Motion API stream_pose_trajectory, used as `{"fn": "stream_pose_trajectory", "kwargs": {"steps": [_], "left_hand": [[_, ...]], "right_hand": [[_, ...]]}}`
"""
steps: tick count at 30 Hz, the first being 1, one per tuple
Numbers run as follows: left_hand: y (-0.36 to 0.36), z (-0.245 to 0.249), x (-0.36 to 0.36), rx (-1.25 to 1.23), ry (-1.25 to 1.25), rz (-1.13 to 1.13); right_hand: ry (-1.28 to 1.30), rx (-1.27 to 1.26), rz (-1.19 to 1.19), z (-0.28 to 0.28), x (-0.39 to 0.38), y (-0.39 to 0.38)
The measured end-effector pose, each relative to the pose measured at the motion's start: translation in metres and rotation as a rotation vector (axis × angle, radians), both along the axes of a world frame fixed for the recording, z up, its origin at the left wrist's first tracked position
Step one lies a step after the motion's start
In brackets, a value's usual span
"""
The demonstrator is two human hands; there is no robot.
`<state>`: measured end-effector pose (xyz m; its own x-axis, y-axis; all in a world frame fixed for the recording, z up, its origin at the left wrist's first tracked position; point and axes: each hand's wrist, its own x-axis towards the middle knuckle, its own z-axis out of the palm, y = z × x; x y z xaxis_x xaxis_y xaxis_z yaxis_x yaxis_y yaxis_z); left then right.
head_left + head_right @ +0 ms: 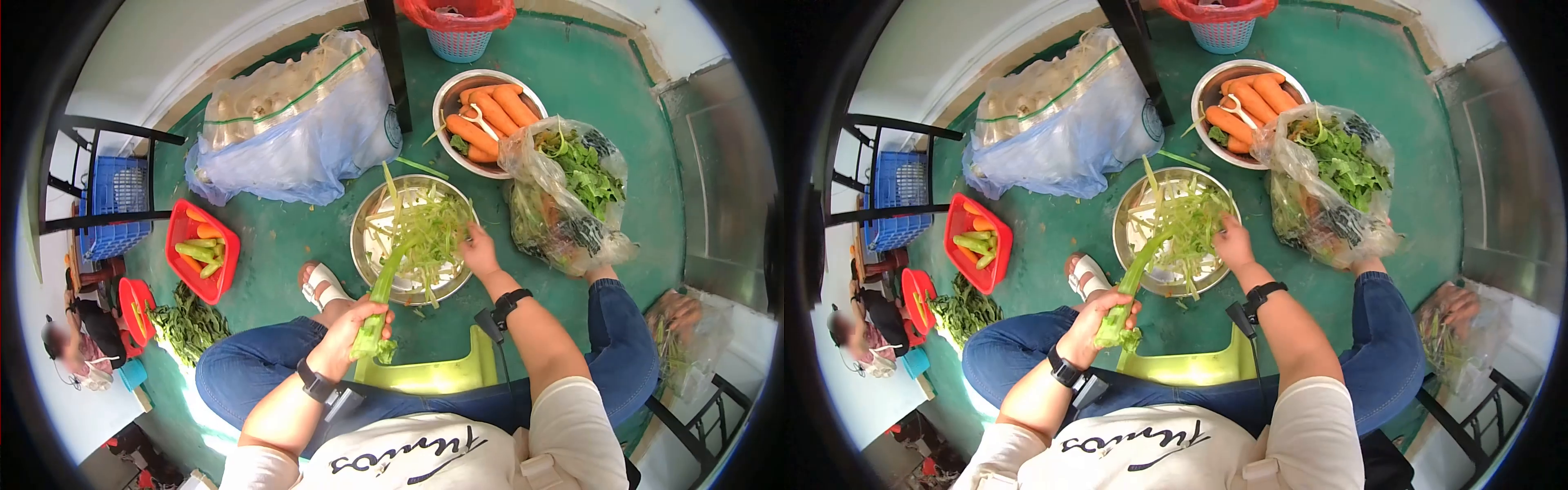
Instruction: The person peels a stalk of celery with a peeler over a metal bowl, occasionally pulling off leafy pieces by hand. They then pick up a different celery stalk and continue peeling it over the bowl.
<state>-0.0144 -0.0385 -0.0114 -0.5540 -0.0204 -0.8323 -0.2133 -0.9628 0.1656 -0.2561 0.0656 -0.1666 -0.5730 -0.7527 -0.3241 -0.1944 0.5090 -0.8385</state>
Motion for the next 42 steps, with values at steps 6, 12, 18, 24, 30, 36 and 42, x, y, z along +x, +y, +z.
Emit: {"fn": "stream_pose_trajectory", "kwargs": {"steps": [6, 12, 18, 24, 30, 36, 42], "left_hand": [[0.009, 0.005, 0.009, -0.016, 0.035, 0.062], [0.008, -0.005, 0.017, 0.020, -0.006, 0.049], [-0.002, -0.009, 0.009, 0.189, -0.078, 0.049], [-0.004, -0.007, 0.002, 0.085, -0.103, 0.033], [-0.005, 0.002, -0.006, 0.042, -0.142, -0.003], [0.003, 0.004, -0.002, -0.080, -0.078, 0.060], [0.010, 0.019, 0.005, -0.176, 0.086, 0.096]], "right_hand": [[0.107, 0.118, 0.312, -0.009, 0.023, 0.011], [0.238, 0.334, -0.060, -0.035, -0.032, 0.030], [0.126, 0.408, 0.055, -0.065, -0.050, 0.036], [0.212, 0.440, 0.096, -0.080, -0.051, 0.034], [0.144, 0.357, -0.032, -0.066, -0.049, 0.029], [0.280, 0.020, -0.071, -0.026, -0.029, 0.020], [0.123, 0.033, 0.290, 0.047, 0.025, 0.015]]}}
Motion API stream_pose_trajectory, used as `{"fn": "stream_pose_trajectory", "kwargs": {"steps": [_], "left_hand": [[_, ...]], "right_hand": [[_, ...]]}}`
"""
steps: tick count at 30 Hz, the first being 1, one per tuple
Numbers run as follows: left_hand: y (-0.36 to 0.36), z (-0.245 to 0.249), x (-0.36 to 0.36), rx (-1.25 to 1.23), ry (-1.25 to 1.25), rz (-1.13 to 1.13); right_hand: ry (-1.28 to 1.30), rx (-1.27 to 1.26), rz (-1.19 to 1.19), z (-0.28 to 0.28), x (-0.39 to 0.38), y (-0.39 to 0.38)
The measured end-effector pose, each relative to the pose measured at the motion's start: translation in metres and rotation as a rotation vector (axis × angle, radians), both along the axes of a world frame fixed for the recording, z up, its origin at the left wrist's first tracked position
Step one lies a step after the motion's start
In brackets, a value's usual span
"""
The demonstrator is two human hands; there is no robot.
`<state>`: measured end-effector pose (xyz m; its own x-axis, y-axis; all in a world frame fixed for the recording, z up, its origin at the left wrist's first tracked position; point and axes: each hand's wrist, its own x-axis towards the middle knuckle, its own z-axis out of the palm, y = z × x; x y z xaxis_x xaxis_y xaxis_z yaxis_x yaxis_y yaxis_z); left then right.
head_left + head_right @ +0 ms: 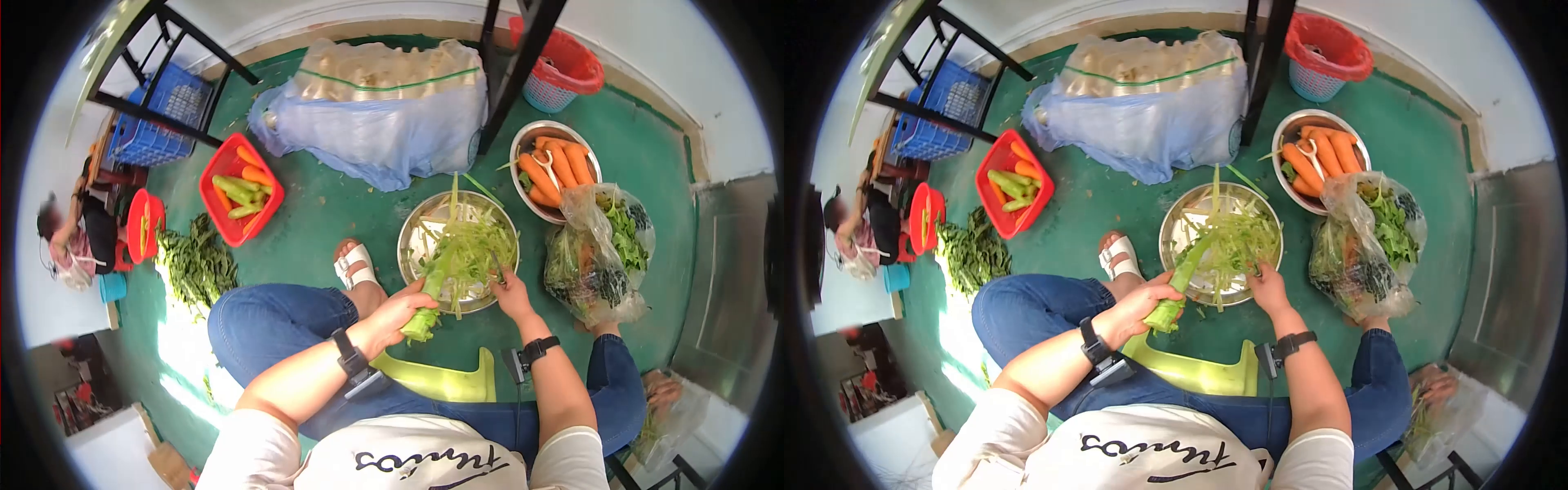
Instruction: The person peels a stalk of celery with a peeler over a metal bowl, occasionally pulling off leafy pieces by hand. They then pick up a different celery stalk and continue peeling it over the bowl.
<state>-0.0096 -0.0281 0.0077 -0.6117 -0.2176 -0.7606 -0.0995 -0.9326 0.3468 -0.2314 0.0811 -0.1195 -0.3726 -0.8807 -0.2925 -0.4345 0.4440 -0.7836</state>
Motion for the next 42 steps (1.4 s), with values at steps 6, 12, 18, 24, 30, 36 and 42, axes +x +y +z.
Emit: {"fn": "stream_pose_trajectory", "kwargs": {"steps": [6, 12, 18, 24, 30, 36, 42], "left_hand": [[0.005, 0.015, 0.005, -0.176, 0.042, -0.142], [0.026, 0.022, 0.009, -0.365, 0.096, -0.248], [0.033, 0.023, 0.014, -0.409, 0.172, -0.245], [0.028, 0.025, 0.022, -0.392, 0.061, -0.277], [0.023, 0.040, 0.025, -0.300, 0.085, -0.366], [0.020, 0.029, 0.030, -0.218, 0.147, -0.436], [0.013, 0.012, 0.028, -0.344, -0.007, -0.424]], "right_hand": [[0.151, 0.246, 0.167, 0.116, 0.044, -0.008], [0.310, -0.122, 0.340, 0.155, 0.079, 0.011], [0.396, -0.161, 0.446, 0.149, 0.088, 0.004], [0.412, -0.162, 0.444, 0.130, 0.080, -0.012], [0.389, -0.019, 0.345, 0.077, 0.055, -0.018], [0.345, 0.199, 0.198, 0.025, 0.019, -0.005], [0.272, 0.291, 0.178, 0.055, 0.038, -0.014]]}}
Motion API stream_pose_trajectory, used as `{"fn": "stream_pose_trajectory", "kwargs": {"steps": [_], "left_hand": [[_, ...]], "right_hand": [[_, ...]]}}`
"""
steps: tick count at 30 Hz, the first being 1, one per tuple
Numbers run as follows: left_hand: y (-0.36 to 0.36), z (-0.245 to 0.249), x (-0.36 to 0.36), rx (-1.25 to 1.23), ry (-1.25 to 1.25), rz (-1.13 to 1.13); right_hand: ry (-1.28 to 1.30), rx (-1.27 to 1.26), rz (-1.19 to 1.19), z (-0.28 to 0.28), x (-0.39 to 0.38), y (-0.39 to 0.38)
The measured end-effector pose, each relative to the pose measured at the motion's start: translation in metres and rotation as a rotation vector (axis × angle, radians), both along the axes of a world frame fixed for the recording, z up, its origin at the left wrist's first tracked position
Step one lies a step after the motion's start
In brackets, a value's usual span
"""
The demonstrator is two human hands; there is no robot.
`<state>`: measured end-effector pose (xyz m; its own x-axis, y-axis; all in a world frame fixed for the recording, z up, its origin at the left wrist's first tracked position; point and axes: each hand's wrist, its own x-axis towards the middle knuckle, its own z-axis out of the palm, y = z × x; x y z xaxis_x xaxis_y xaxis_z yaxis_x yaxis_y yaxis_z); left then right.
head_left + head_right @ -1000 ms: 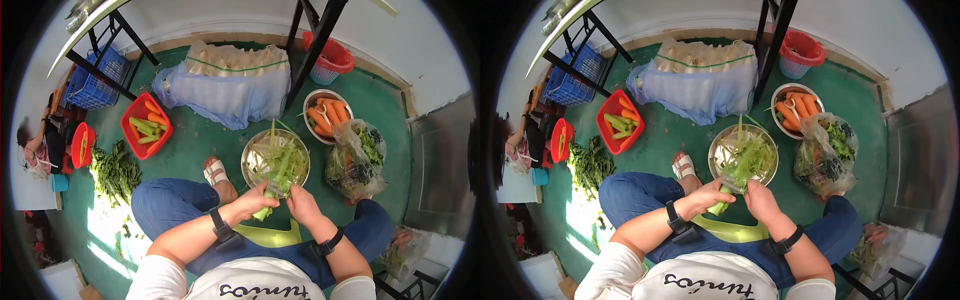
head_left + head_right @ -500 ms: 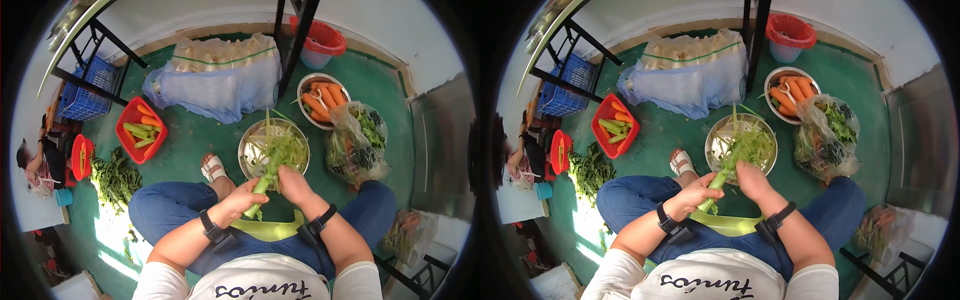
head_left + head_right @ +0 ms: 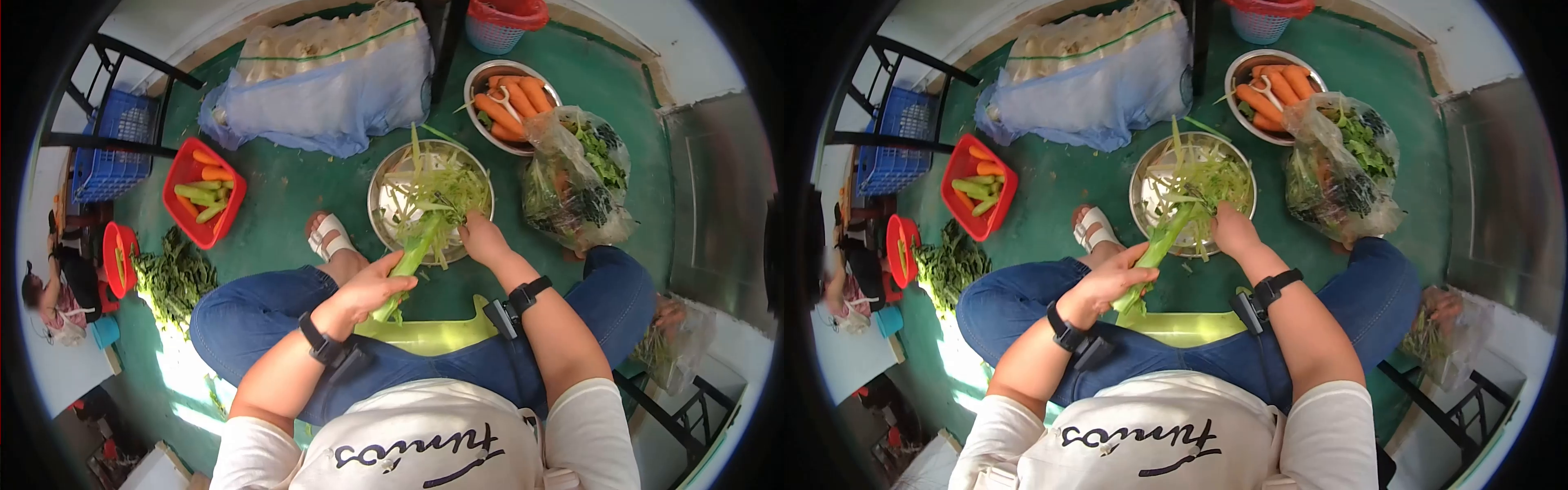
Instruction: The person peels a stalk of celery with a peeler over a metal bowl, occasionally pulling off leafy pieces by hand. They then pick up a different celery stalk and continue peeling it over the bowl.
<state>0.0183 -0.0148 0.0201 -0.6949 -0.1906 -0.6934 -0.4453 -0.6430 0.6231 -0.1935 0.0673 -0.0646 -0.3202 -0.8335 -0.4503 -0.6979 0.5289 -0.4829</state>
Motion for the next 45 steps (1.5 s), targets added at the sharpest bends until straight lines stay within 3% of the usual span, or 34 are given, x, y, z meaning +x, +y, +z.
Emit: {"fn": "stream_pose_trajectory", "kwargs": {"steps": [2, 5, 9, 11, 14, 18, 21, 25, 35, 37, 41, 42, 44, 45], "left_hand": [[0.001, -0.007, 0.000, -0.175, -0.012, -0.076], [0.001, -0.004, 0.000, -0.139, 0.005, -0.105], [-0.001, 0.005, 0.005, -0.043, 0.077, -0.137], [-0.001, 0.010, 0.008, 0.020, 0.090, -0.137], [-0.004, 0.018, 0.012, 0.120, 0.075, -0.135], [-0.009, 0.015, 0.012, 0.123, 0.029, -0.083], [-0.013, 0.010, 0.009, 0.077, 0.017, -0.094], [-0.012, 0.005, 0.012, 0.110, 0.064, -0.140], [-0.005, 0.022, 0.017, 0.191, 0.085, -0.031], [-0.006, 0.018, 0.018, 0.211, 0.096, -0.026], [-0.009, 0.011, 0.019, 0.239, 0.048, 0.065], [-0.009, 0.010, 0.019, 0.233, 0.048, 0.076], [-0.010, 0.007, 0.018, 0.293, 0.039, 0.098], [-0.011, 0.006, 0.017, 0.315, 0.049, 0.116]], "right_hand": [[-0.001, -0.084, 0.077, 0.019, 0.014, -0.002], [-0.018, -0.268, 0.193, 0.022, 0.031, 0.004], [0.030, -0.295, 0.188, 0.005, 0.021, 0.007], [-0.016, -0.163, 0.022, 0.002, 0.009, 0.008], [0.016, -0.174, -0.010, -0.032, -0.011, 0.017], [-0.092, -0.115, -0.105, -0.016, 0.001, 0.010], [-0.036, -0.256, 0.094, 0.004, 0.022, 0.008], [-0.079, -0.254, 0.099, 0.015, 0.024, 0.008], [-0.046, -0.076, -0.063, -0.048, -0.025, 0.025], [-0.114, 0.195, -0.086, -0.038, -0.030, 0.024], [-0.161, 0.269, -0.077, -0.040, -0.028, 0.023], [-0.161, 0.264, -0.066, -0.034, -0.025, 0.020], [-0.087, 0.062, -0.261, -0.022, -0.014, 0.018], [-0.056, -0.063, -0.235, -0.022, -0.008, 0.018]]}}
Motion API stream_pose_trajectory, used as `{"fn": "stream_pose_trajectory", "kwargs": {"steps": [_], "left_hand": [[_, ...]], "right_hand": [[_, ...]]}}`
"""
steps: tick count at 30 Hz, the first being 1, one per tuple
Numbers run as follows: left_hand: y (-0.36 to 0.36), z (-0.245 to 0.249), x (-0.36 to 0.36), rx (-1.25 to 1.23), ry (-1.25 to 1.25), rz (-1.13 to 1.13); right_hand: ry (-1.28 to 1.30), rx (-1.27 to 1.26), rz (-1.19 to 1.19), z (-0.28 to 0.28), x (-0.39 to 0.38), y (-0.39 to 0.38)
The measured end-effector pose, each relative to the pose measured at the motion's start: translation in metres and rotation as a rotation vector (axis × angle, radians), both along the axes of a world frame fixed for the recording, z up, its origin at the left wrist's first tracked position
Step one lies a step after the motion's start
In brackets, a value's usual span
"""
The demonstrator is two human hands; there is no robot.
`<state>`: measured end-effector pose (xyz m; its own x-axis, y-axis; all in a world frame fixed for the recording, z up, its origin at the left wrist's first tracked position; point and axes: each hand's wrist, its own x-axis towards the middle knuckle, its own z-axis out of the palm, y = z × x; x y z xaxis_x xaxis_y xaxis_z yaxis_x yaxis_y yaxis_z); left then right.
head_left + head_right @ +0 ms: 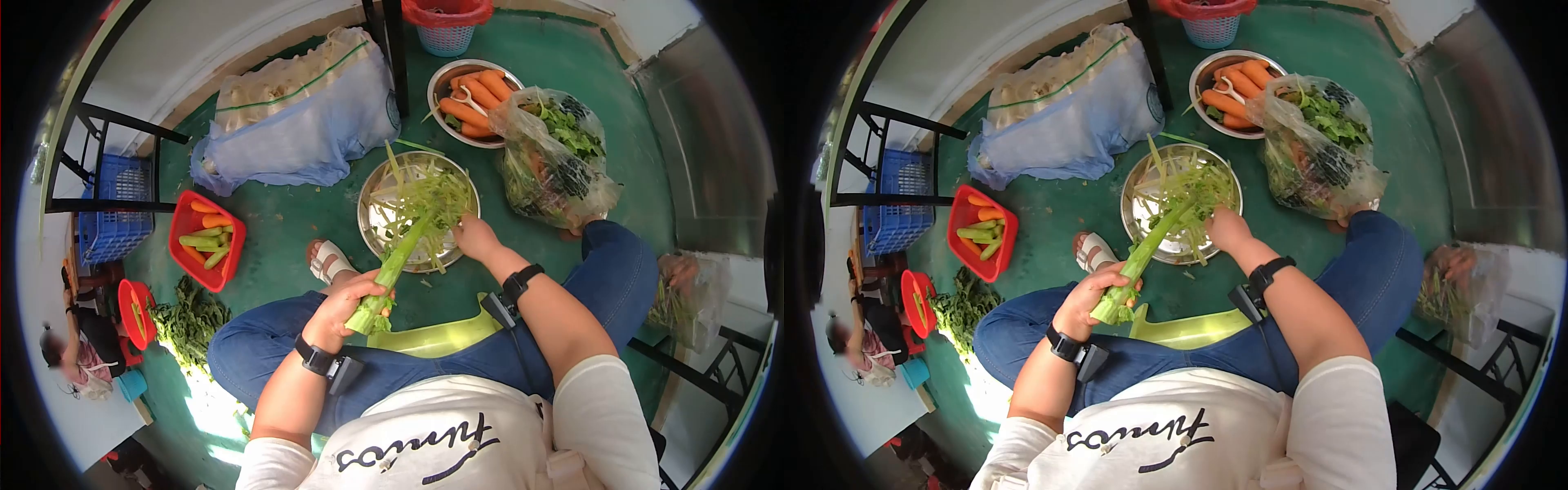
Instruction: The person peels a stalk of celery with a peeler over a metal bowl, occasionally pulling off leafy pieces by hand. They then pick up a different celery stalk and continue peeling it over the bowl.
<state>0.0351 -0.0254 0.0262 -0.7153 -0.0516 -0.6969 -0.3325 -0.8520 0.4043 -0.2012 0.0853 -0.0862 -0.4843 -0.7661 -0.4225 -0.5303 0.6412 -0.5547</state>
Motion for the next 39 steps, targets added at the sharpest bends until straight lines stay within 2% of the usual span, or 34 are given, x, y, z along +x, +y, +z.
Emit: {"fn": "stream_pose_trajectory", "kwargs": {"steps": [1, 3, 5, 11, 13, 17, 21, 23, 25, 27, 30, 31, 33, 35, 37, 39], "left_hand": [[-0.001, -0.002, 0.001, -0.004, -0.002, 0.002], [-0.002, -0.004, -0.001, 0.030, 0.083, -0.054], [0.000, 0.005, 0.001, 0.042, 0.108, -0.049], [0.002, 0.019, 0.006, 0.132, 0.196, -0.005], [0.000, 0.021, 0.005, 0.225, 0.155, 0.060], [-0.002, 0.018, 0.005, 0.310, 0.164, 0.091], [-0.001, 0.019, 0.005, 0.314, 0.112, 0.078], [-0.004, 0.021, 0.006, 0.315, 0.198, 0.085], [-0.008, 0.020, 0.005, 0.215, 0.193, 0.059], [-0.008, 0.017, 0.006, 0.116, 0.179, 0.070], [-0.005, 0.007, -0.001, -0.005, 0.089, 0.070], [-0.004, 0.001, -0.004, -0.059, 0.058, 0.058], [0.000, -0.003, -0.009, -0.120, 0.031, 0.065], [0.006, -0.004, -0.013, -0.145, -0.037, 0.035], [0.008, -0.015, -0.016, -0.111, 0.028, 0.022], [0.014, -0.021, -0.015, -0.215, -0.072, -0.074]], "right_hand": [[-0.002, -0.004, 0.002, 0.011, 0.007, -0.002], [0.032, -0.191, 0.201, 0.031, 0.020, -0.004], [0.023, -0.258, 0.189, 0.025, 0.023, -0.003], [0.006, -0.121, 0.019, -0.011, -0.006, 0.004], [-0.046, 0.057, -0.026, -0.017, -0.012, 0.004], [-0.103, 0.126, -0.011, -0.022, -0.009, 0.003], [-0.141, 0.298, 0.098, -0.028, -0.018, 0.012], [-0.136, 0.364, 0.126, -0.034, -0.023, 0.017], [-0.123, 0.341, 0.010, -0.023, -0.021, 0.015], [-0.089, 0.258, -0.008, -0.025, -0.015, 0.011], [-0.026, 0.051, -0.018, 0.007, -0.001, 0.005], [-0.027, 0.050, 0.009, 0.020, 0.008, 0.005], [0.018, -0.184, 0.144, 0.042, 0.024, 0.003], [0.029, -0.246, 0.272, 0.060, 0.040, 0.002], [0.027, -0.292, 0.387, 0.064, 0.051, 0.000], [0.024, -0.453, 0.483, 0.063, 0.058, 0.001]]}}
